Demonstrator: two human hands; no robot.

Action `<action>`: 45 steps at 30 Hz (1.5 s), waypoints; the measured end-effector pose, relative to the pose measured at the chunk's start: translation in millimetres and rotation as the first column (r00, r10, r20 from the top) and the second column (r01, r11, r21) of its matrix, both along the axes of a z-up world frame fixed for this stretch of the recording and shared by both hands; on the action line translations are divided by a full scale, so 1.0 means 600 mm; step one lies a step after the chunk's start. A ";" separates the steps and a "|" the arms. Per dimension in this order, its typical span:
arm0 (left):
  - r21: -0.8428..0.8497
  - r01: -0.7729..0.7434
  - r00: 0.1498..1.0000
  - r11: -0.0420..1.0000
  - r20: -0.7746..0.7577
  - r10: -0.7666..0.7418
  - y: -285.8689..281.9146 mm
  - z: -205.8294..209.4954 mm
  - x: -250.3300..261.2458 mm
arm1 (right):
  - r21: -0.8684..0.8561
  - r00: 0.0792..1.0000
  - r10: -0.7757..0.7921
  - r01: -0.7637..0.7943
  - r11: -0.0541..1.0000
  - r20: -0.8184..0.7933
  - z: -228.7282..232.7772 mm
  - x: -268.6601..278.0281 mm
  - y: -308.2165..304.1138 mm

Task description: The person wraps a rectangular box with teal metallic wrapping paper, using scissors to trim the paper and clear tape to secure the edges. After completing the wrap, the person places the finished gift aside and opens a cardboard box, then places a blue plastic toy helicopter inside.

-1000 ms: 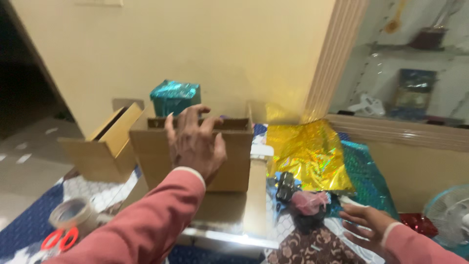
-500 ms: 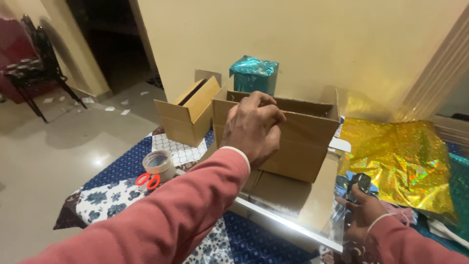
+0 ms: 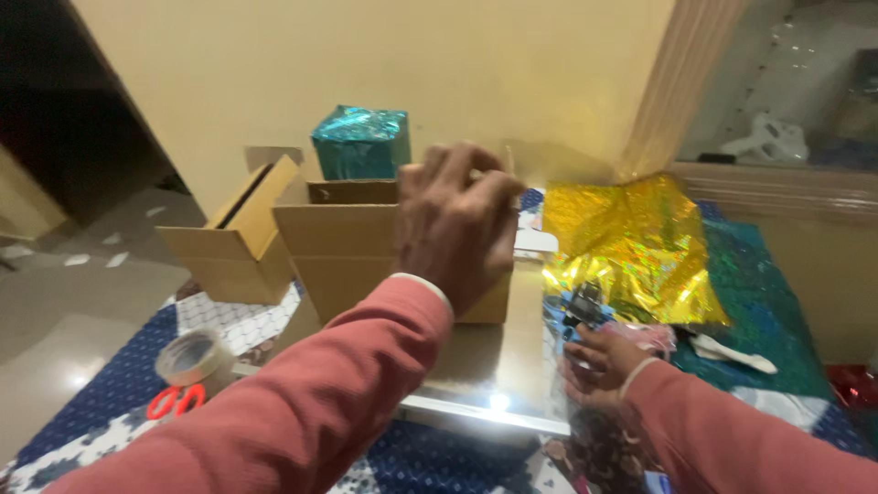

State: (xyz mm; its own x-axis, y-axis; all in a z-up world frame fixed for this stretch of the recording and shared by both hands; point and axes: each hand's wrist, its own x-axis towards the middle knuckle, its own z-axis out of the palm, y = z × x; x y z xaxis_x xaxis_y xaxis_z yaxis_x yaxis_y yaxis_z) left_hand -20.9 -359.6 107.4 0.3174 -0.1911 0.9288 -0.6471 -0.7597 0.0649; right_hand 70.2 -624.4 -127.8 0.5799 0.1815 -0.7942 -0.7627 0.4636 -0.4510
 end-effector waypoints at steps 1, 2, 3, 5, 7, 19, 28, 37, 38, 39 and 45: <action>0.007 0.050 0.998 0.999 -0.050 -0.050 -0.021 -0.009 0.001 | 0.038 0.999 -0.037 0.038 0.999 -0.026 -0.009 -0.003 -0.012; 0.011 0.101 0.990 0.995 -0.099 -0.099 -0.044 -0.020 0.002 | 0.013 0.997 -0.066 0.066 0.998 0.031 -0.015 -0.006 -0.021; 0.018 0.152 0.977 0.988 -0.151 -0.148 -0.065 -0.033 0.002 | -0.008 0.992 -0.094 0.095 0.995 0.086 -0.020 -0.007 -0.019; -0.007 0.224 0.896 0.975 -0.392 -0.209 -0.107 -0.063 0.005 | -0.057 0.988 -0.065 0.074 0.996 0.141 -0.016 -0.013 -0.017; 0.036 0.198 0.765 0.980 -0.631 -0.131 -0.149 -0.092 0.019 | -0.114 0.990 0.039 -0.024 0.993 0.135 0.000 -0.027 -0.018; 0.160 0.320 -0.082 0.934 -0.977 0.196 -0.268 -0.267 0.209 | -0.328 0.877 0.226 -0.084 0.941 0.423 0.030 -0.060 -0.136; -0.031 -0.027 -0.202 0.999 -0.979 -0.036 -0.294 -0.294 0.251 | -0.731 -0.267 0.948 0.611 0.304 0.171 -0.069 0.018 -0.160; -0.148 -0.125 -0.172 0.981 -0.970 -0.169 -0.299 -0.315 0.247 | -0.846 0.598 0.697 -0.058 0.530 0.395 0.010 0.017 -0.161; -0.162 -0.127 -0.168 0.979 -0.969 -0.182 -0.301 -0.318 0.246 | -0.856 0.619 0.668 0.016 0.516 0.414 0.022 0.015 -0.165; -0.174 -0.132 -0.166 0.976 -0.967 -0.195 -0.303 -0.322 0.242 | -0.863 0.636 0.639 0.087 0.498 0.433 0.032 0.012 -0.172; -0.250 -0.139 -0.164 0.958 -0.948 -0.271 -0.324 -0.356 0.226 | -0.661 0.798 0.286 0.177 0.729 0.530 0.027 -0.007 -0.212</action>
State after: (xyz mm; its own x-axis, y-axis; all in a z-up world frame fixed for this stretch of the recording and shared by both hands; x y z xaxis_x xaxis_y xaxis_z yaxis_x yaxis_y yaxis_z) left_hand 114.7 -554.1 -106.0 0.8817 -0.1850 -0.4340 0.2748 -0.5464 0.7912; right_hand 66.2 -751.3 -111.7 0.9522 -0.1953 -0.2350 -0.2674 -0.1604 -0.9501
